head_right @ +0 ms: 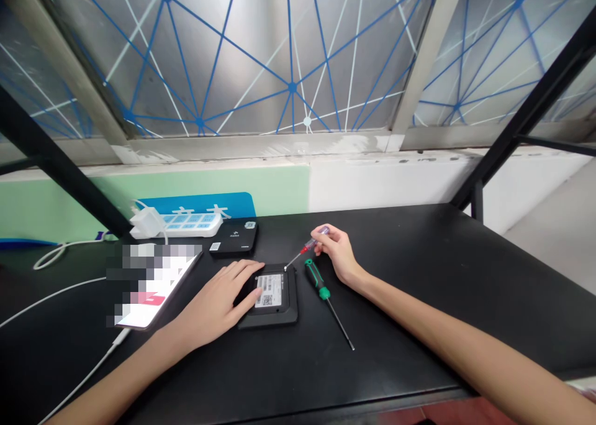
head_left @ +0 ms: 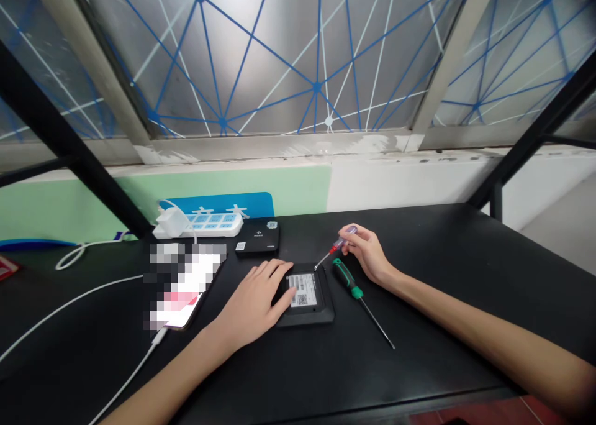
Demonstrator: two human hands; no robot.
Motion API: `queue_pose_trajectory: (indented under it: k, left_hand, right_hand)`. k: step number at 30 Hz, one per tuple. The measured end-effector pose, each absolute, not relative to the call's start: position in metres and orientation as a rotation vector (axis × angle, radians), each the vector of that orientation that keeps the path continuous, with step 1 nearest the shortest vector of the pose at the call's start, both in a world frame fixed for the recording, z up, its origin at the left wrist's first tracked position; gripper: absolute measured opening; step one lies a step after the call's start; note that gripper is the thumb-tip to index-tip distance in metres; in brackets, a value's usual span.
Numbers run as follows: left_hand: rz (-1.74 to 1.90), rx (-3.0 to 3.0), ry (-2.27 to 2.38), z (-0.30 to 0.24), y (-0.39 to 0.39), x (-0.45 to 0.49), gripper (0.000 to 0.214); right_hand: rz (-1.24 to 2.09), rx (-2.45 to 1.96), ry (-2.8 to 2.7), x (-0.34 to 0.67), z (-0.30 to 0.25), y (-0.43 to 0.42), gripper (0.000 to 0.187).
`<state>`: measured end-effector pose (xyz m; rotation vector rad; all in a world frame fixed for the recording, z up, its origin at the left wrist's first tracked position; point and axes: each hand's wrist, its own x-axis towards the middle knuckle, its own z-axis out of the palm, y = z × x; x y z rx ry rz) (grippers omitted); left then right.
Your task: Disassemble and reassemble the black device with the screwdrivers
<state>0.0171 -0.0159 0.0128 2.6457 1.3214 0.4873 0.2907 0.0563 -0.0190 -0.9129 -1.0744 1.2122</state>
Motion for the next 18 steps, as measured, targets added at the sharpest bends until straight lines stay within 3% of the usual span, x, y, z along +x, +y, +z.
queue_pose_trajectory:
  k: [18]
  left_hand:
    - [0.472, 2.684, 1.371, 0.0058, -0.0139, 0.0183, 0.038]
  right_hand:
    - [1.162, -0.958, -1.193, 0.2906, -0.0146, 0.0531, 0.025]
